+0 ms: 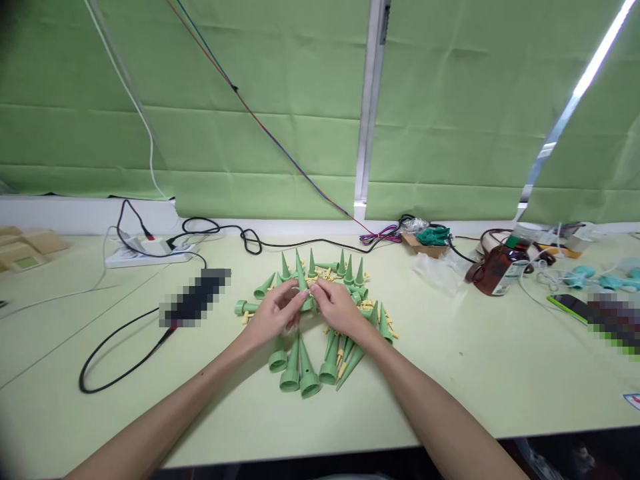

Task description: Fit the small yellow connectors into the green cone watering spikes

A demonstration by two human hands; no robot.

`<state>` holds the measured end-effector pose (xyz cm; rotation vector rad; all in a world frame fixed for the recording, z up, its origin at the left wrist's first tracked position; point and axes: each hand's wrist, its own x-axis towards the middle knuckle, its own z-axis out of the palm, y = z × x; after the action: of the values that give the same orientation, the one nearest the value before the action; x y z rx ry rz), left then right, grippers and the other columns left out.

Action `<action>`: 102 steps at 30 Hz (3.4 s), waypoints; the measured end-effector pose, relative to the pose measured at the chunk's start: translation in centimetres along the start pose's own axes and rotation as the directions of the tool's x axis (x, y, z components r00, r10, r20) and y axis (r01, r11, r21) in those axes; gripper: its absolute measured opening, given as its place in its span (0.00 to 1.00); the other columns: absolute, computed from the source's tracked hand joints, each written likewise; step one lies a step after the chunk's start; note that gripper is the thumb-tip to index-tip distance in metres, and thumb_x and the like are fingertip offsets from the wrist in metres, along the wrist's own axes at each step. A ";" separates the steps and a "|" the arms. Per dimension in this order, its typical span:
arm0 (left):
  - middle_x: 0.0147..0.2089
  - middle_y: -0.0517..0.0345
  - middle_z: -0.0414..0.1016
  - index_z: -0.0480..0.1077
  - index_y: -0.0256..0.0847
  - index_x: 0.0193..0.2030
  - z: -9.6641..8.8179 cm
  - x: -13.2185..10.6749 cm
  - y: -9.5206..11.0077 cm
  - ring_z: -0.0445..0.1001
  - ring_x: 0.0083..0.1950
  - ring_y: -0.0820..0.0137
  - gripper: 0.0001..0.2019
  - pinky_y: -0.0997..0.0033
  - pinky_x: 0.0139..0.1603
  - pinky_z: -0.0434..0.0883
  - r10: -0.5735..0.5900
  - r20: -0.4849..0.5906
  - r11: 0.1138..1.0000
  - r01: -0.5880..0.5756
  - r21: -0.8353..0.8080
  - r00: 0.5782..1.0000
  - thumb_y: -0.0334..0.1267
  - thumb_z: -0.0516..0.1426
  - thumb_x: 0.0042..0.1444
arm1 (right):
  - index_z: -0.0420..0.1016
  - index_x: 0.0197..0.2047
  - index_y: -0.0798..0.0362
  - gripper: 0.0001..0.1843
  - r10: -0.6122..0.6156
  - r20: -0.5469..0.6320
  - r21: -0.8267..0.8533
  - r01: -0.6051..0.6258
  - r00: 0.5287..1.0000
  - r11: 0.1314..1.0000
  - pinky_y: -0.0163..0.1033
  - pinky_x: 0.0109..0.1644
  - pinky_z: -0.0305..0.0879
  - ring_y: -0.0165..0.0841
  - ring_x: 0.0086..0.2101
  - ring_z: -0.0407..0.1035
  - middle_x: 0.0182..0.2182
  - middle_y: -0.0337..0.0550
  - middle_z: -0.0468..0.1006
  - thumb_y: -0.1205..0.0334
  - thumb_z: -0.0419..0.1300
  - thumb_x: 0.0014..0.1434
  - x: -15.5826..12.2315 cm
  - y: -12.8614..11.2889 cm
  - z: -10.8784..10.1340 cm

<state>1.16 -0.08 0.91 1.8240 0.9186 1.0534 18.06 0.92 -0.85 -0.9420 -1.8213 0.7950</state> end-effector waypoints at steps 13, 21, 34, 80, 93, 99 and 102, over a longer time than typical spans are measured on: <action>0.23 0.65 0.65 0.65 0.40 0.36 0.0 -0.1 0.2 0.66 0.21 0.75 0.15 0.77 0.21 0.62 0.012 -0.029 0.999 -0.011 0.030 1.000 0.50 0.54 0.61 | 0.54 0.27 0.49 0.21 -0.005 -0.015 -0.040 0.004 1.000 0.999 0.35 0.24 0.51 0.29 0.19 0.55 0.17 0.32 0.58 0.47 0.46 0.68 -0.1 -0.4 -0.1; 0.27 0.62 0.66 0.67 0.39 0.37 0.2 -0.2 0.1 0.65 0.21 0.76 0.13 0.76 0.21 0.61 0.057 -0.054 0.996 -0.053 0.069 0.997 0.48 0.54 0.61 | 0.55 0.27 0.49 0.21 0.018 -0.011 -0.015 -0.018 1.000 1.000 0.35 0.23 0.51 0.28 0.18 0.54 0.15 0.31 0.57 0.47 0.46 0.68 0.0 -0.4 -0.1; 0.26 0.61 0.64 0.69 0.39 0.36 0.0 -0.5 0.0 0.59 0.26 0.73 0.11 0.73 0.30 0.58 0.233 -0.014 0.888 -0.207 0.411 0.972 0.43 0.51 0.64 | 0.54 0.18 0.50 0.27 0.126 0.011 0.111 -0.126 0.992 0.986 0.34 0.22 0.52 0.27 0.14 0.54 0.10 0.32 0.59 0.49 0.47 0.67 0.0 -0.9 -0.2; 0.21 0.64 0.66 0.66 0.39 0.37 -0.3 0.2 0.2 0.66 0.17 0.76 0.16 0.76 0.16 0.61 -0.200 0.208 0.897 0.265 -0.355 0.957 0.51 0.58 0.57 | 0.56 0.25 0.51 0.21 -0.052 -0.012 -0.051 0.051 0.999 0.997 0.34 0.28 0.54 0.28 0.21 0.55 0.18 0.33 0.59 0.52 0.46 0.69 -0.4 -1.4 -0.2; 0.21 0.65 0.62 0.61 0.40 0.31 -0.1 -0.1 0.5 0.63 0.22 0.75 0.14 0.75 0.23 0.59 0.022 0.061 0.983 -0.032 0.180 0.998 0.47 0.52 0.63 | 0.55 0.22 0.51 0.24 -0.015 -0.047 -0.062 0.012 0.999 0.998 0.35 0.28 0.50 0.28 0.20 0.53 0.16 0.32 0.57 0.52 0.45 0.69 -0.2 -0.6 0.0; 0.25 0.63 0.60 0.64 0.38 0.30 0.2 -0.4 -0.2 0.59 0.27 0.74 0.12 0.74 0.29 0.57 0.245 0.000 0.863 -0.218 0.455 0.970 0.42 0.52 0.64 | 0.51 0.20 0.51 0.25 0.062 -0.047 -0.072 -0.065 0.997 0.995 0.35 0.26 0.46 0.27 0.19 0.51 0.14 0.32 0.54 0.51 0.45 0.68 0.0 -0.3 0.1; 0.23 0.64 0.60 0.65 0.39 0.31 0.3 -0.4 0.0 0.59 0.24 0.75 0.12 0.74 0.27 0.58 0.175 -0.007 0.900 -0.157 0.406 0.985 0.43 0.52 0.63 | 0.51 0.21 0.51 0.24 0.060 -0.048 -0.090 -0.064 0.997 0.994 0.35 0.26 0.46 0.27 0.19 0.50 0.15 0.32 0.55 0.52 0.44 0.68 0.0 -0.6 0.0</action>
<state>1.22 -0.52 0.66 2.2635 1.0837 1.0670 17.92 0.60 -0.40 -1.0719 -1.8096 0.7278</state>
